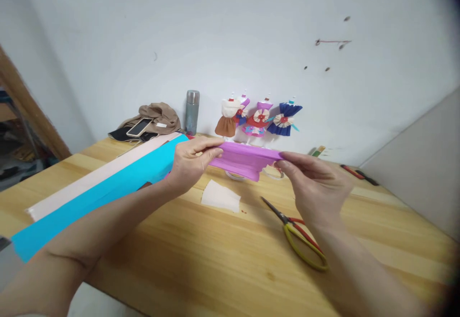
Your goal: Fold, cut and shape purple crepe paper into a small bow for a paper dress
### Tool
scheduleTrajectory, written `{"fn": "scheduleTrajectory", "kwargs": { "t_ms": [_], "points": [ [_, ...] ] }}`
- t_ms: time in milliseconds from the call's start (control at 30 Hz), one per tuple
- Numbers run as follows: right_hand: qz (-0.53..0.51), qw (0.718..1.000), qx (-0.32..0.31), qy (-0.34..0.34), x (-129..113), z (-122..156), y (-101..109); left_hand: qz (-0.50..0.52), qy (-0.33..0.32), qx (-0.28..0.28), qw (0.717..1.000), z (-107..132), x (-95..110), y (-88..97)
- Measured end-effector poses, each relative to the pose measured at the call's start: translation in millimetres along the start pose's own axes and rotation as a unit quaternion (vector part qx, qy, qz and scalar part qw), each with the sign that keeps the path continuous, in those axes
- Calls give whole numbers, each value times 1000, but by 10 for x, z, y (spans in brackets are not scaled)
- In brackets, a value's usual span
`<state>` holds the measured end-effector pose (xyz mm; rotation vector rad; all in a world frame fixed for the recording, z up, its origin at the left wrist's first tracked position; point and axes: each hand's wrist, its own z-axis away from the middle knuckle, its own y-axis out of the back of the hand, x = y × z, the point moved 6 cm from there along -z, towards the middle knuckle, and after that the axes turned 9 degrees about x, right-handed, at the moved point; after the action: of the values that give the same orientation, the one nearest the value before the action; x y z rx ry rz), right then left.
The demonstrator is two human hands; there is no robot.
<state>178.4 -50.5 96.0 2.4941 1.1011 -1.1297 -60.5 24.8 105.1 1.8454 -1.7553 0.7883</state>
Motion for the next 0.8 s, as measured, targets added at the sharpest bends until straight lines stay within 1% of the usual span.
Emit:
{"fn": "scheduleTrajectory", "kwargs": {
  "t_ms": [100, 367, 533, 600, 700, 800],
  "points": [
    [-8, 1000, -2, 3, -2, 4, -6, -23, -9, 3, 1000, -12, -13, 16],
    [6, 1000, -1, 19, -8, 0, 2, -37, -29, -11, 999, -10, 6, 15],
    [64, 995, -9, 71, -44, 5, 26, -51, -58, -9, 997, 10, 51, 25],
    [77, 994, -8, 75, -29, 4, 31, -60, -61, -11, 996, 8, 59, 24],
    [64, 997, -10, 40, 32, -15, 26, -61, -45, -10, 997, 2, 39, 19],
    [21, 999, -35, -27, 89, -46, -11, -28, 4, -15, 999, 4, -40, -2]
  ]
}}
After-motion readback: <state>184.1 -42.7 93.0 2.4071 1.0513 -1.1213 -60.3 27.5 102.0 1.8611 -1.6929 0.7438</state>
